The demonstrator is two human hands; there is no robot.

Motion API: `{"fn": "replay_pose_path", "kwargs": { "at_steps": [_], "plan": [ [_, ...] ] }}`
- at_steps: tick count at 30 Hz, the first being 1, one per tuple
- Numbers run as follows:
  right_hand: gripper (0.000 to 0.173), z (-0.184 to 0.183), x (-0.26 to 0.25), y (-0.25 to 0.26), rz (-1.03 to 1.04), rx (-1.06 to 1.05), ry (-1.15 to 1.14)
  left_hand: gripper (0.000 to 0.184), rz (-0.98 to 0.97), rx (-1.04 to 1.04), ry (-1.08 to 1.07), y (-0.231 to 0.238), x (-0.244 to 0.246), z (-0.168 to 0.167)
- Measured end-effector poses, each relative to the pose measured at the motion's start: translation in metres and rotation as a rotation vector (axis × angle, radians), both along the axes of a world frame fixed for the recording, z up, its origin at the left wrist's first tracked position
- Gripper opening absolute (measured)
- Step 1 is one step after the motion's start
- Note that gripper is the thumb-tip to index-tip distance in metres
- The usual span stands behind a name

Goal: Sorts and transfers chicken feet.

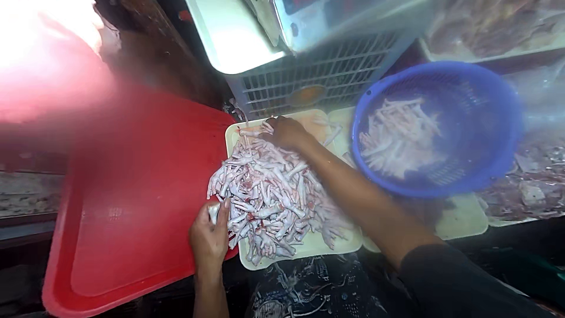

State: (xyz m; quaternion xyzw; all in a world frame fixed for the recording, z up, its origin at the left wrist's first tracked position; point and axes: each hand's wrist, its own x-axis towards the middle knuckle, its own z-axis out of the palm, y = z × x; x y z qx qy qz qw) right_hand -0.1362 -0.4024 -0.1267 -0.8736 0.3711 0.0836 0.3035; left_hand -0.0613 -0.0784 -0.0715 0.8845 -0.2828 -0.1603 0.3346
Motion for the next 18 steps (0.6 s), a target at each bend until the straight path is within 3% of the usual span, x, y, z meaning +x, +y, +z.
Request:
{"fn": "replay_pose_path", "kwargs": {
  "at_steps": [3,5,8,10,12,14,16,18],
  "plan": [
    [0.055,-0.001,-0.017,0.013,0.126,0.133,-0.032,0.030,-0.107,0.255,-0.206,-0.040,0.020,0.005],
    [0.049,0.011,-0.033,0.028,0.183,0.189,-0.123,0.043,-0.158,0.453,-0.200,-0.063,0.036,-0.002],
    [0.040,0.025,-0.061,0.067,0.281,0.112,-0.296,0.039,-0.234,0.635,-0.135,-0.081,0.049,-0.012],
    [0.044,0.032,-0.077,0.092,0.381,0.000,-0.307,0.035,-0.264,0.667,-0.072,-0.085,0.055,-0.010],
    [0.062,0.037,-0.094,0.114,0.452,0.001,-0.234,0.036,-0.275,0.587,-0.009,-0.075,0.059,-0.005],
    [0.065,0.043,-0.111,0.114,0.504,0.078,-0.270,0.036,-0.235,0.377,0.041,-0.058,0.057,0.006],
    [0.045,0.051,-0.128,0.092,0.473,0.240,-0.443,0.031,-0.154,0.125,0.108,-0.041,0.050,0.018],
    [0.031,0.061,-0.137,0.060,0.239,0.317,-0.558,0.022,-0.086,-0.129,0.276,-0.033,0.041,0.028]
  ]
}}
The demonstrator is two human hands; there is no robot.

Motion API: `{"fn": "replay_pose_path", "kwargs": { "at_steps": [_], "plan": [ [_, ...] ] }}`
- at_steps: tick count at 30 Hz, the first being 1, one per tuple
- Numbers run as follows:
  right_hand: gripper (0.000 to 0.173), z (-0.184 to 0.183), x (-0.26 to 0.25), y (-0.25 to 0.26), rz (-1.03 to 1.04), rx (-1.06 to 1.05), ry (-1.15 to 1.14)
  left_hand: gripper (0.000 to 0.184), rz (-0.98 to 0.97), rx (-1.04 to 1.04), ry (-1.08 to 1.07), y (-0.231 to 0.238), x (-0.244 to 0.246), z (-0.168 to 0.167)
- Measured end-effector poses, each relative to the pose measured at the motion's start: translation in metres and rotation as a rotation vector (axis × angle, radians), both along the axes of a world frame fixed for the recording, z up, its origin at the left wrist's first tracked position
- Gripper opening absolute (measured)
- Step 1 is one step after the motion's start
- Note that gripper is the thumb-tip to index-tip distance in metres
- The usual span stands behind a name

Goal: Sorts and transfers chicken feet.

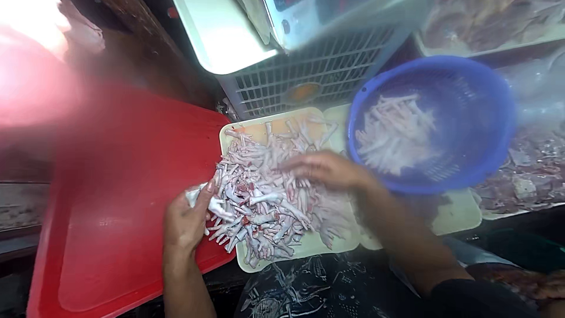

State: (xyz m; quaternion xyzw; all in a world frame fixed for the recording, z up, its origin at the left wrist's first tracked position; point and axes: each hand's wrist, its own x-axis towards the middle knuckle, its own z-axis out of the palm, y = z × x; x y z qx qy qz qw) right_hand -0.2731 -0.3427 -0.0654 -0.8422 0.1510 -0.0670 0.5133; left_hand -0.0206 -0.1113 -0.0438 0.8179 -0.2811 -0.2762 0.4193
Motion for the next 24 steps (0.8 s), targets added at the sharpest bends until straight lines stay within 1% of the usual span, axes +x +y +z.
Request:
{"fn": "replay_pose_path", "kwargs": {
  "at_steps": [1,2,3,4,5,6,8,10,11,13,14,15,16,18,19,20,22,23,24],
  "plan": [
    [0.029,0.001,0.001,-0.017,-0.177,-0.055,0.040,0.019,0.009,-0.090,0.082,0.001,-0.004,0.002],
    [0.027,-0.001,0.005,-0.033,-0.341,-0.175,0.136,0.017,0.009,-0.146,0.140,0.000,-0.008,0.002],
    [0.027,-0.005,0.012,-0.045,-0.452,-0.275,0.286,0.016,0.004,-0.176,0.169,0.000,-0.011,0.001],
    [0.027,-0.012,0.020,-0.052,-0.500,-0.336,0.449,0.016,-0.002,-0.191,0.175,-0.001,-0.014,0.000],
    [0.027,-0.022,0.029,-0.054,-0.500,-0.374,0.570,0.016,-0.010,-0.194,0.171,-0.002,-0.017,-0.001],
    [0.028,-0.035,0.036,-0.051,-0.478,-0.378,0.629,0.015,-0.015,-0.202,0.170,-0.003,-0.021,-0.002],
    [0.030,-0.051,0.048,-0.029,-0.401,-0.347,0.652,0.017,-0.005,-0.236,0.186,-0.005,-0.026,-0.003],
    [0.035,-0.044,0.051,-0.008,-0.323,-0.291,0.584,0.020,0.003,-0.265,0.213,-0.007,-0.029,-0.005],
    [0.036,-0.037,0.046,0.001,-0.296,-0.226,0.515,0.022,0.003,-0.256,0.222,-0.005,-0.029,-0.007],
    [0.036,-0.025,0.025,0.008,-0.292,-0.076,0.322,0.023,0.005,-0.218,0.209,-0.004,-0.028,-0.011],
    [0.035,-0.022,0.012,0.010,-0.332,-0.040,0.249,0.023,0.013,-0.196,0.182,-0.004,-0.027,-0.013],
    [0.033,-0.019,-0.002,0.014,-0.398,-0.074,0.222,0.022,0.024,-0.168,0.123,-0.003,-0.027,-0.014],
    [0.032,-0.017,-0.016,0.017,-0.457,-0.140,0.249,0.024,0.033,-0.107,0.020,-0.002,-0.027,-0.014],
    [0.030,-0.017,-0.043,0.023,-0.490,-0.210,0.375,0.041,0.013,0.086,-0.245,0.003,-0.022,-0.012],
    [0.032,-0.019,-0.055,0.026,-0.457,-0.178,0.436,0.048,-0.001,0.136,-0.329,0.005,-0.020,-0.012],
    [0.037,-0.020,-0.065,0.032,-0.410,-0.105,0.502,0.049,-0.008,0.151,-0.376,0.008,-0.020,-0.011],
    [0.052,-0.022,-0.072,0.047,-0.336,0.009,0.607,0.043,-0.070,0.144,-0.435,0.014,-0.029,-0.008],
    [0.056,-0.025,-0.067,0.056,-0.331,0.005,0.620,0.040,-0.141,0.134,-0.443,0.017,-0.037,-0.007],
    [0.054,-0.029,-0.057,0.066,-0.350,-0.022,0.607,0.037,-0.243,0.117,-0.459,0.019,-0.046,-0.008]
  ]
}}
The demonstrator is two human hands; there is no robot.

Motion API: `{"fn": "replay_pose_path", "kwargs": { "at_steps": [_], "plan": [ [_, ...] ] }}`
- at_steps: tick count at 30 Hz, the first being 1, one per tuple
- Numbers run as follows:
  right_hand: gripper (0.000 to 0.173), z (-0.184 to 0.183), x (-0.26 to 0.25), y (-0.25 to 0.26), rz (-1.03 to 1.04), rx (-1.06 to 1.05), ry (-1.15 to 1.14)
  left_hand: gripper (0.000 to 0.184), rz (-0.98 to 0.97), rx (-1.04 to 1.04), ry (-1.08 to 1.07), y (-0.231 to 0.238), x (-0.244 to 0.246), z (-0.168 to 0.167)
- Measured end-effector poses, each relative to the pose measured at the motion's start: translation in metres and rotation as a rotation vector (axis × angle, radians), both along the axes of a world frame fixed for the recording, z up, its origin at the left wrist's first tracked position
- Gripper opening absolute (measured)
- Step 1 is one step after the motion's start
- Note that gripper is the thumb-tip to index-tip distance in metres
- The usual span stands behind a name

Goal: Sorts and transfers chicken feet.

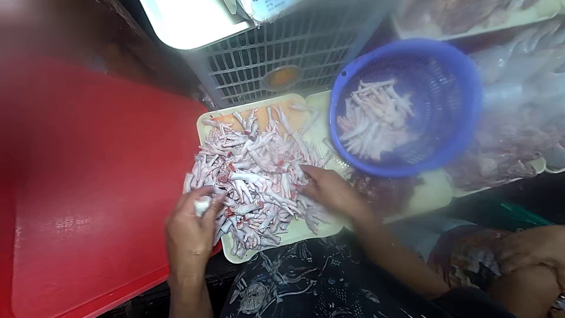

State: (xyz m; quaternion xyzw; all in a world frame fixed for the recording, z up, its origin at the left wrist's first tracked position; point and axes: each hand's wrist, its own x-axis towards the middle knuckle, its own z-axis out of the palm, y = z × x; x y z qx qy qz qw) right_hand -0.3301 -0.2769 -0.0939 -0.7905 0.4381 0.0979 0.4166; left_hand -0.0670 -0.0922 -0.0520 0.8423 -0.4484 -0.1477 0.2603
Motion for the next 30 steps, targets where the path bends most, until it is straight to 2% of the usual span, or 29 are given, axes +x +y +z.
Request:
{"fn": "replay_pose_path", "kwargs": {
  "at_steps": [3,5,7,9,12,14,16,19,21,23,25,28,30],
  "plan": [
    [0.039,-0.007,0.031,0.016,-0.044,-0.152,-0.126,0.034,-0.328,0.010,-0.076,-0.008,-0.033,-0.015],
    [0.033,-0.008,0.048,0.015,-0.033,-0.233,-0.310,0.044,-0.438,0.046,-0.172,-0.020,-0.055,-0.026],
    [0.034,-0.010,0.060,0.010,0.000,-0.218,-0.484,0.039,-0.464,0.084,-0.254,-0.031,-0.067,-0.038],
    [0.040,-0.005,0.058,0.001,-0.020,-0.117,-0.562,0.030,-0.474,0.085,-0.306,-0.035,-0.071,-0.045],
    [0.035,0.002,0.028,-0.011,-0.174,-0.325,-0.518,0.023,-0.446,0.001,-0.276,-0.028,-0.066,-0.042],
    [0.025,0.002,0.003,-0.011,-0.236,-0.385,-0.392,0.024,-0.330,-0.059,-0.082,-0.015,-0.053,-0.037],
    [0.024,0.002,-0.008,-0.004,-0.194,-0.298,-0.240,0.029,-0.182,-0.147,0.207,-0.004,-0.036,-0.030],
    [0.046,-0.005,0.009,0.016,-0.030,-0.136,-0.065,0.030,0.058,-0.302,0.642,0.000,-0.019,-0.020],
    [0.048,-0.012,0.025,0.022,0.069,-0.152,-0.106,0.029,0.166,-0.388,0.903,-0.005,-0.011,-0.013],
    [0.035,-0.017,0.028,0.016,0.147,-0.164,-0.232,0.025,0.179,-0.499,1.111,-0.002,-0.002,-0.008],
    [0.024,-0.019,0.019,0.006,0.104,-0.157,-0.353,0.025,0.110,-0.579,1.257,0.006,0.006,-0.005],
    [0.024,-0.011,0.017,-0.010,-0.021,-0.265,-0.447,0.038,0.076,-0.621,1.437,0.016,0.011,-0.005],
    [0.031,-0.003,0.039,-0.007,0.024,-0.398,-0.421,0.038,0.067,-0.601,1.546,0.022,0.010,-0.012]
  ]
}}
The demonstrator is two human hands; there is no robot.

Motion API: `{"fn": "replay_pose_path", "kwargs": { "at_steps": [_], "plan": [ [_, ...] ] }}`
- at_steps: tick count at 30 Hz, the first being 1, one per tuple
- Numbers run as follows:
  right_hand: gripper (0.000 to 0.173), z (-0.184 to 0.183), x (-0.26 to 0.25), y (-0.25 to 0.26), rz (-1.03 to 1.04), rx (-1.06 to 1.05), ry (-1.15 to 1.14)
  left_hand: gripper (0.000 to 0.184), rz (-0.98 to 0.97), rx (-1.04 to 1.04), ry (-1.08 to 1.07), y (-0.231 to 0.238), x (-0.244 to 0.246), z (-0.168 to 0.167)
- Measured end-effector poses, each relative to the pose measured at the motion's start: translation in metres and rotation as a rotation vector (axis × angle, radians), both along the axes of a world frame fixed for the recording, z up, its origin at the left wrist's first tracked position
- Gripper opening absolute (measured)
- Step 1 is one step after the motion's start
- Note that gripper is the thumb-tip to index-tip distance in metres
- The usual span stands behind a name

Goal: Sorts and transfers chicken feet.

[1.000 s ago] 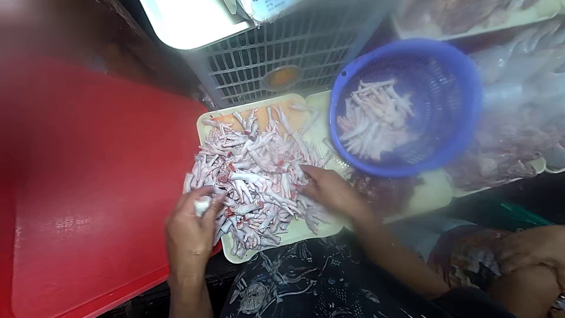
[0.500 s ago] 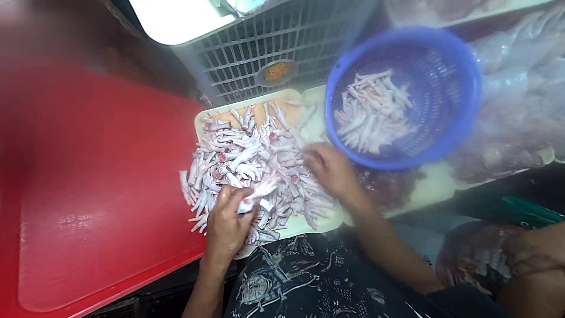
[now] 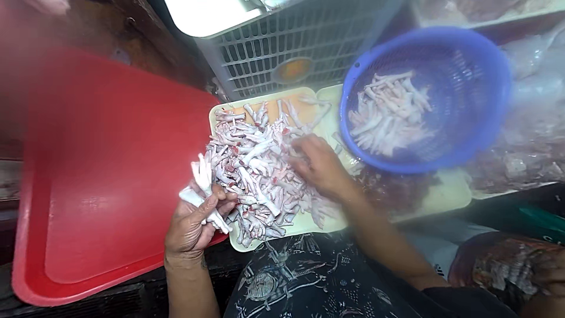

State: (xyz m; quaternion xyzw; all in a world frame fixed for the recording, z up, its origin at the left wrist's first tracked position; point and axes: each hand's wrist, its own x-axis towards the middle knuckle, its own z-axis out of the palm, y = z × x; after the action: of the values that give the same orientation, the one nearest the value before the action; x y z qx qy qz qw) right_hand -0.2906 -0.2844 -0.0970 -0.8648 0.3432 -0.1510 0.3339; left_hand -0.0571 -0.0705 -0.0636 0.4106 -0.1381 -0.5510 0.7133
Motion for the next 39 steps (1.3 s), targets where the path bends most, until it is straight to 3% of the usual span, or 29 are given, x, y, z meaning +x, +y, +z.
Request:
{"fn": "replay_pose_path", "kwargs": {
  "at_steps": [5,9,11,13,16,19,22,25,28,32,34,37,39],
  "plan": [
    [0.035,-0.006,0.083,0.042,0.252,-0.140,0.087,0.025,-0.203,-0.157,0.099,-0.006,-0.009,-0.018],
    [0.020,0.008,0.058,0.044,0.307,0.014,0.096,0.024,-0.160,-0.052,0.016,0.004,-0.008,-0.008],
    [0.023,0.015,0.021,0.022,0.222,0.253,0.020,0.017,-0.078,0.054,-0.164,0.014,-0.003,-0.004],
    [0.024,0.009,-0.014,-0.007,-0.005,0.401,-0.076,0.018,-0.003,0.164,-0.393,0.017,0.001,-0.003],
    [0.023,0.001,-0.036,-0.038,-0.285,0.316,-0.026,0.019,0.038,0.304,-0.822,-0.004,0.000,0.001],
    [0.033,-0.017,-0.006,-0.030,-0.202,0.272,0.125,0.019,-0.034,0.317,-1.251,-0.043,-0.005,0.007],
    [0.036,-0.008,0.036,0.010,-0.088,0.254,0.233,0.020,-0.168,0.349,-1.645,-0.087,-0.014,0.008],
    [0.040,0.013,0.034,0.027,0.143,0.352,0.289,0.019,-0.256,0.603,-1.804,-0.107,-0.017,-0.003],
    [0.036,0.015,0.010,0.003,0.092,0.423,0.210,0.018,-0.194,0.669,-1.748,-0.104,-0.008,-0.005],
    [0.033,-0.006,0.012,-0.033,-0.131,0.197,0.167,0.017,-0.036,0.671,-1.460,-0.091,-0.006,-0.002],
    [0.032,-0.016,0.028,-0.035,-0.034,0.117,0.269,0.017,0.044,0.588,-1.170,-0.089,-0.007,-0.001],
    [0.030,-0.018,0.036,-0.029,0.110,0.134,0.403,0.020,0.016,0.329,-0.686,-0.077,-0.009,0.010],
    [0.029,-0.011,0.021,-0.030,0.166,0.094,0.429,0.031,-0.070,0.232,-0.586,-0.061,-0.002,0.015]
  ]
}}
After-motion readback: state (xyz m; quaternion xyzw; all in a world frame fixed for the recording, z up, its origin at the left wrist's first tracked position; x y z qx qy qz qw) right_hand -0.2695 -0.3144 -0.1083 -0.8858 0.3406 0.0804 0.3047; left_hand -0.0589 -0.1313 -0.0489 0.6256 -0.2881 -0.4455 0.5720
